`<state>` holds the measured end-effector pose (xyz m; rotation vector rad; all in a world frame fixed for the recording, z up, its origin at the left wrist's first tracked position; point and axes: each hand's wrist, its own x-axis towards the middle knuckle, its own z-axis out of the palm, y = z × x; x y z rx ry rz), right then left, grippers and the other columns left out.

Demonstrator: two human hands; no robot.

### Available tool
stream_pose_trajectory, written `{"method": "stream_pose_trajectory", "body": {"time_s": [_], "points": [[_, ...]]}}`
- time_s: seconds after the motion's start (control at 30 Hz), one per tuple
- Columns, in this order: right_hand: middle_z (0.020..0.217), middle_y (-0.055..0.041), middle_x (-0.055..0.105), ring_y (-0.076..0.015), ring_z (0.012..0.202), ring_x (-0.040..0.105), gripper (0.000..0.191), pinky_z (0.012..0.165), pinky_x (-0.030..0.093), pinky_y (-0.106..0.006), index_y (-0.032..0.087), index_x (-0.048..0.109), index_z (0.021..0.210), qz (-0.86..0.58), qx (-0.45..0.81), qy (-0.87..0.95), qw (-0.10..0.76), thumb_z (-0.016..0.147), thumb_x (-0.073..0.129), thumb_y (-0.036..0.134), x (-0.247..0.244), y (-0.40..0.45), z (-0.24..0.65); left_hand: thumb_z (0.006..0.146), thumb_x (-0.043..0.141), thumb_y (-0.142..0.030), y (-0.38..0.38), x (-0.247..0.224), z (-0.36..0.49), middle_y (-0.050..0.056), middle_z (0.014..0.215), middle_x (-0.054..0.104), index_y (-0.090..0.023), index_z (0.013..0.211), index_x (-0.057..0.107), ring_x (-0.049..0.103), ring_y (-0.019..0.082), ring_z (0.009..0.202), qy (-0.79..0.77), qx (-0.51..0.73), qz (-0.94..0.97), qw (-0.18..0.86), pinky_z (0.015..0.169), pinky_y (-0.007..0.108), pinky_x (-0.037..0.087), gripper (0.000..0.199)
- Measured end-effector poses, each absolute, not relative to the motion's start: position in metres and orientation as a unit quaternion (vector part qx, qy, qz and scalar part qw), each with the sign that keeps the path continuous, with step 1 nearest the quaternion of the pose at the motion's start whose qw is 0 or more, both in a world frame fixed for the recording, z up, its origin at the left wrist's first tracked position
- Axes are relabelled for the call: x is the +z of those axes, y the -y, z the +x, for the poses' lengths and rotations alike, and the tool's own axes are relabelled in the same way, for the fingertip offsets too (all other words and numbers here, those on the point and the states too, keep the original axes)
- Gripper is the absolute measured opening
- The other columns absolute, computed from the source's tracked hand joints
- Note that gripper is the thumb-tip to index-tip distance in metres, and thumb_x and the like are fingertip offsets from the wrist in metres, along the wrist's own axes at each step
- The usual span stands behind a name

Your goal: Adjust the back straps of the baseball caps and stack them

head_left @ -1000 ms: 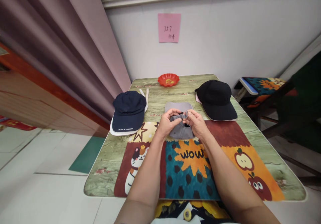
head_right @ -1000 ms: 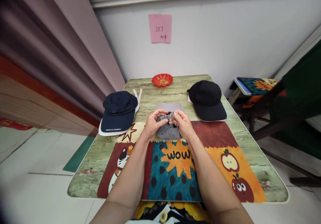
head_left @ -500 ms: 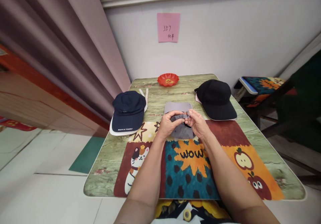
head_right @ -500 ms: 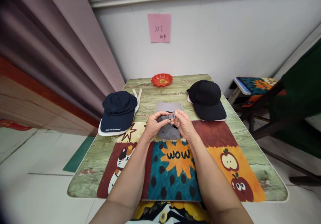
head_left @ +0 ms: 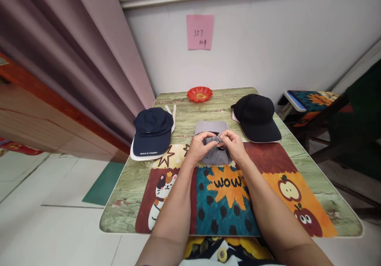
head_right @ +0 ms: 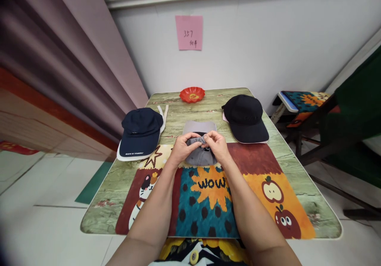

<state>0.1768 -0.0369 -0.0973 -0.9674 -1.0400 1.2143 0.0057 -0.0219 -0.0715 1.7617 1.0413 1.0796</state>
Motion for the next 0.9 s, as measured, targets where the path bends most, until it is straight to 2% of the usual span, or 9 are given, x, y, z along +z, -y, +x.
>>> {"method": "stream_pose_trajectory", "body": {"time_s": [0.43,0.63,0.9], "points": [[0.090,-0.0016,0.068,-0.0119,0.067,0.057,0.031,0.065,0.050,-0.027,0.020,0.061,0.070,-0.396,0.512,0.515,0.563,0.078,0.079,0.044,-0.093,0.038,0.187,0.080,0.073,-0.024,0.024,-0.067,0.006,0.005,0.099,0.078,-0.020,0.095,0.075,0.071,0.023,0.095,-0.390,0.414,0.735,0.368,0.092,0.034,0.051,0.016],[0.095,-0.0033,0.069,-0.0140,0.077,0.060,0.029,0.073,0.050,-0.028,0.019,0.064,0.070,-0.378,0.524,0.544,0.535,0.077,0.081,0.042,-0.093,0.038,0.195,0.081,0.073,-0.024,0.024,-0.068,0.006,0.005,0.102,0.078,-0.021,0.098,0.076,0.071,0.023,0.096,-0.383,0.401,0.742,0.377,0.093,0.034,0.051,0.017],[0.079,-0.0007,0.070,-0.0121,0.066,0.062,0.027,0.065,0.050,-0.025,0.019,0.071,0.077,-0.396,0.565,0.494,0.528,0.074,0.086,0.041,-0.093,0.040,0.197,0.082,0.072,-0.025,0.025,-0.063,0.005,0.005,0.100,0.078,-0.019,0.097,0.076,0.071,0.022,0.094,-0.372,0.396,0.737,0.403,0.092,0.032,0.051,0.016]]}}
